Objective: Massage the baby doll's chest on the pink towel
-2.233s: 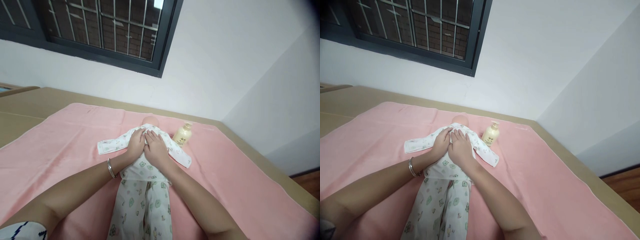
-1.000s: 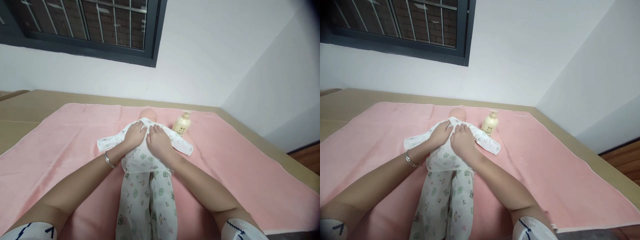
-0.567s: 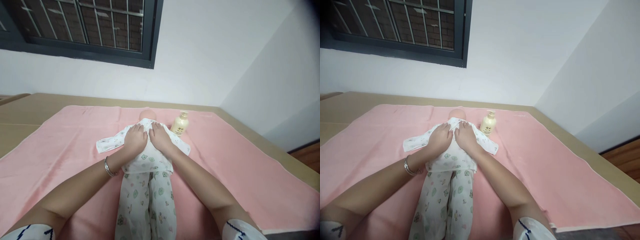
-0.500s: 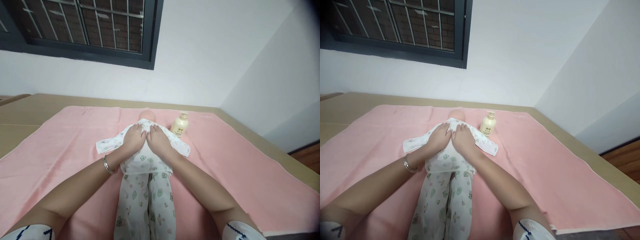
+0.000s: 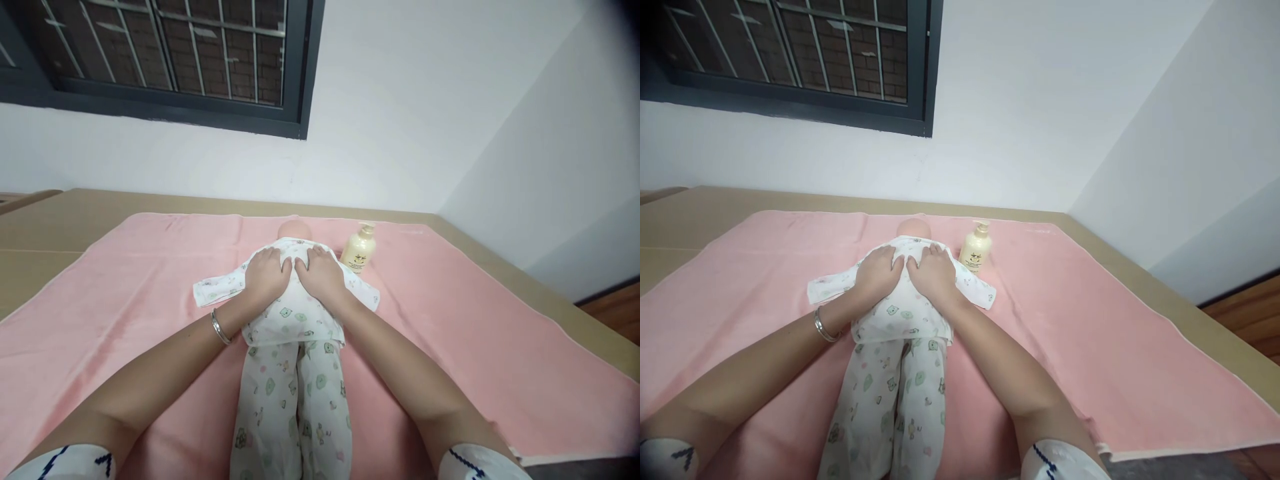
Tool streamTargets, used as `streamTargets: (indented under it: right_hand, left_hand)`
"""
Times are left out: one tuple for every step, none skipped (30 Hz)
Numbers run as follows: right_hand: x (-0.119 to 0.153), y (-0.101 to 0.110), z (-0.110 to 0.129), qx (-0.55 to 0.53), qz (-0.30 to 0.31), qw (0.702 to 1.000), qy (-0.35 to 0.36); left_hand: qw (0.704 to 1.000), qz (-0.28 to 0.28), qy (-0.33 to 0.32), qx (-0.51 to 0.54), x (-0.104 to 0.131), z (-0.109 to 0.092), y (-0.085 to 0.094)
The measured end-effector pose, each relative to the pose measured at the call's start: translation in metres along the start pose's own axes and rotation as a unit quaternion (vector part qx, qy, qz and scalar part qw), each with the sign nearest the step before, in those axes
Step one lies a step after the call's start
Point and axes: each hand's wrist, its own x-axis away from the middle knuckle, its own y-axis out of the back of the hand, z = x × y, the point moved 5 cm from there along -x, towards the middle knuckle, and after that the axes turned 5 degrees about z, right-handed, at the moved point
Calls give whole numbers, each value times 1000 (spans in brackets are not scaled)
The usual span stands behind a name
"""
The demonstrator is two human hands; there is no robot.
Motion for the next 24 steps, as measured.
streamTargets:
  right_hand:
    - [1, 1, 1, 5, -2, 1000, -2]
    - [2, 2, 1, 7, -3, 1000, -3]
    - [2, 3, 1, 6, -3, 1000, -4]
    - [3, 5, 2, 7, -3, 1000, -4]
    - [4, 6, 2, 10, -3, 1000, -1]
    - [6, 6, 4, 18, -2, 1000, 3]
    - [8, 7, 6, 30, -1, 1000, 8]
    - [11, 8, 10, 46, -1, 999, 14]
    - [15, 8, 14, 64, -1, 998, 20]
    - [20, 9, 18, 80, -2, 996, 25]
    - [24, 10, 23, 92, -3, 995, 31]
    - [28, 11, 27, 99, -3, 994, 34]
    - [30, 11, 29, 100, -1, 994, 37]
    - [30, 12, 29, 94, 4, 995, 36]
    - [29, 11, 27, 83, 10, 996, 33]
    - [26, 11, 23, 68, 18, 997, 28]
    - [21, 9, 18, 51, 27, 998, 19]
    - [15, 8, 11, 35, 35, 999, 11]
    - [10, 6, 5, 23, 41, 999, 5]
    - [6, 5, 0, 16, 44, 999, 1]
    - [2, 4, -3, 13, 43, 999, 1]
    - [1, 3, -4, 15, 42, 999, 3]
    - [2, 4, -3, 21, 40, 999, 6]
    - [4, 4, 0, 31, 38, 999, 8]
  left_hand:
    - [1000, 0, 6, -12, 2, -2, 2]
    - [1000, -1, 10, -22, 5, -3, 3]
    - [1000, -1, 10, -29, 7, -5, 4]
    - [999, -2, 9, -31, 8, -6, 5]
    - [1000, -3, 8, -29, 9, -7, 5]
    - [1000, -3, 7, -24, 8, -6, 5]
    - [1000, -1, 6, -16, 7, -5, 4]
    - [1000, 3, 5, -7, 6, -4, 4]
    - [1000, 7, 5, 3, 3, -1, 3]
    - [1000, 12, 6, 12, 0, 1, 3]
    - [1000, 18, 7, 17, -2, 3, 2]
    - [1000, 23, 8, 20, -4, 5, 2]
    - [999, 25, 9, 18, -6, 6, 2]
    - [1000, 25, 9, 13, -6, 6, 2]
    - [1000, 23, 9, 5, -5, 4, 2]
    - [1000, 19, 6, -5, -2, 2, 2]
    - [1000, 13, 2, -17, 2, -2, 2]
    - [1000, 5, -5, -29, 7, -6, 2]
    - [999, -2, -17, -40, 12, -11, 1]
    - [998, -10, -29, -48, 17, -16, 1]
    - [998, -16, -41, -52, 22, -20, 0]
    - [997, -19, -50, -49, 24, -23, 0]
    - [997, -18, -55, -41, 24, -23, 0]
    - [998, -12, -56, -28, 22, -21, 0]
